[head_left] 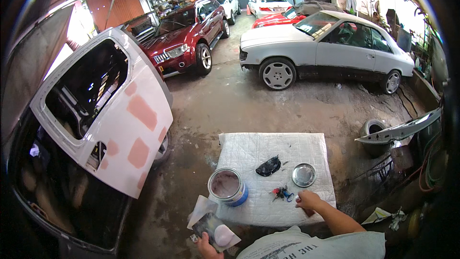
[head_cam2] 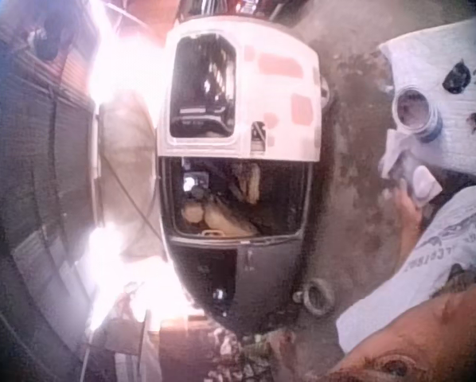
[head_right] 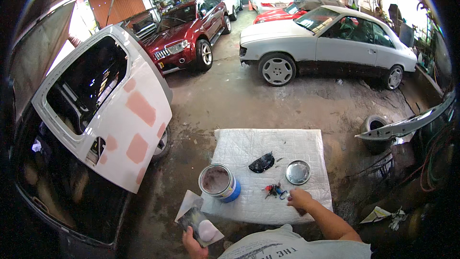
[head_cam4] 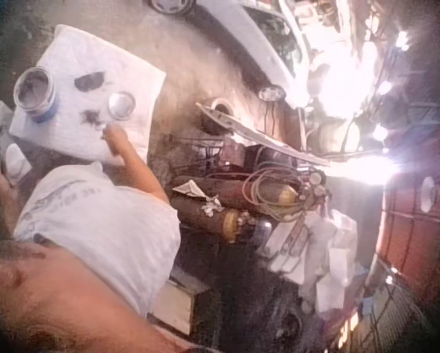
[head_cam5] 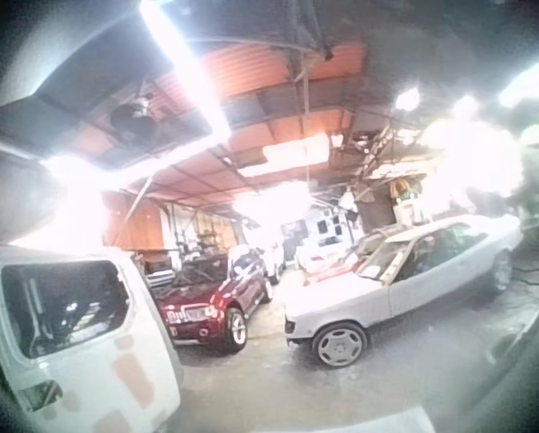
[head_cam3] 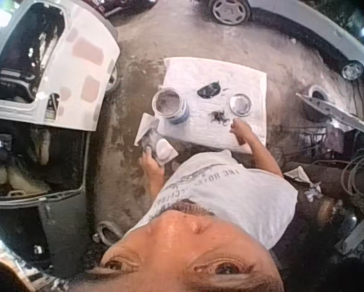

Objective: The person retrieves a sanding block and a putty knife from a workbench, then mixes a pink filler substance on a metal sheet. They apply the filler to a white car door and sand the surface with the sanding block to smooth the repair.

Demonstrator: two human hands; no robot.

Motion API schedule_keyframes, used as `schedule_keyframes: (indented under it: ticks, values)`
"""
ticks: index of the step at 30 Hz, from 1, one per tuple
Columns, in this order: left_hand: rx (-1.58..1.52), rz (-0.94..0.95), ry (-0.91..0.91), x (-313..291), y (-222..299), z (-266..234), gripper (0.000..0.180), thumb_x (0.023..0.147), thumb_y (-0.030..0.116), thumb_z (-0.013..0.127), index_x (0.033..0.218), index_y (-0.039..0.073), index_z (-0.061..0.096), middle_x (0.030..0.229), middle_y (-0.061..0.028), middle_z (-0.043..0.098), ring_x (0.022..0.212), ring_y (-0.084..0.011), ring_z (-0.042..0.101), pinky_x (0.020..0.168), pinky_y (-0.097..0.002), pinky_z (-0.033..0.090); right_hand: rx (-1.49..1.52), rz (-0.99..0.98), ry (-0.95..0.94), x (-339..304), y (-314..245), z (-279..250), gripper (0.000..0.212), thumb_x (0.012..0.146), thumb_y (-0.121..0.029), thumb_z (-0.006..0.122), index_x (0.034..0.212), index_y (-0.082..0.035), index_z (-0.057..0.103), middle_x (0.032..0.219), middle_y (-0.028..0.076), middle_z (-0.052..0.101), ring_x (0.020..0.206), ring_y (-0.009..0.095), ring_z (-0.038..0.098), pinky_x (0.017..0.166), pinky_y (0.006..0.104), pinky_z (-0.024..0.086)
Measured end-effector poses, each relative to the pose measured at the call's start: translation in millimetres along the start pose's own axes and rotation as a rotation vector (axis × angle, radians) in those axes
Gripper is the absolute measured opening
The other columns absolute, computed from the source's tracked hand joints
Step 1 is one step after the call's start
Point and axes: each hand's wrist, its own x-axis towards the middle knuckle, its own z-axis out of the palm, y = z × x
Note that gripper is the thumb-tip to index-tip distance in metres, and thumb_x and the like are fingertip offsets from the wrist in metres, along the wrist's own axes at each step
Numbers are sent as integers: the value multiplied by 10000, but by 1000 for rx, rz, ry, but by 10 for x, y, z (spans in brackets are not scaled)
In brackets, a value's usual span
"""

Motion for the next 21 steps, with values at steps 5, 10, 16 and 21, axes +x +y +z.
schedule_keyframes:
  ticks: [5, 10, 16, 21]
  values:
    - [-76, 41, -83, -31, 123, 189, 378, 977, 246, 543, 1263, 0, 524, 1182, -130, 621, 1062, -288, 635, 917, -434, 515, 1117, -26, 194, -16, -813, -1095, 400, 849, -254, 769, 1101, 8, 603, 1010, 98, 633, 895, 226, 648, 774, 350, 543]
    - [-79, 50, -116, -112, 214, 169, 376, 986, 250, 537, 1264, -2, 520, 1179, -131, 623, 1068, -280, 631, 919, -420, 506, 1640, -199, -17, -220, -1034, -1021, 361, 970, -209, 622, 1236, 13, 520, 1101, 128, 622, 936, 208, 653, 793, 359, 539]
    - [-112, 12, -135, -214, 202, 134, 457, 990, 262, 523, 1367, 17, 443, 1246, -122, 568, 1140, -292, 579, 964, -441, 478, 1998, -145, -272, -426, -1569, -813, 365, 1002, -295, 570, 1267, -54, 505, 1128, 140, 642, 978, 245, 656, 806, 417, 533]
    - [-135, 28, -82, -251, 209, 101, 434, 993, 236, 522, 1358, 11, 457, 1250, -125, 583, 1142, -293, 589, 967, -438, 482, 1803, -149, -200, -281, -1692, -583, 333, 1020, -310, 542, 1205, -34, 519, 1012, 136, 655, 935, 231, 667, 783, 391, 559]
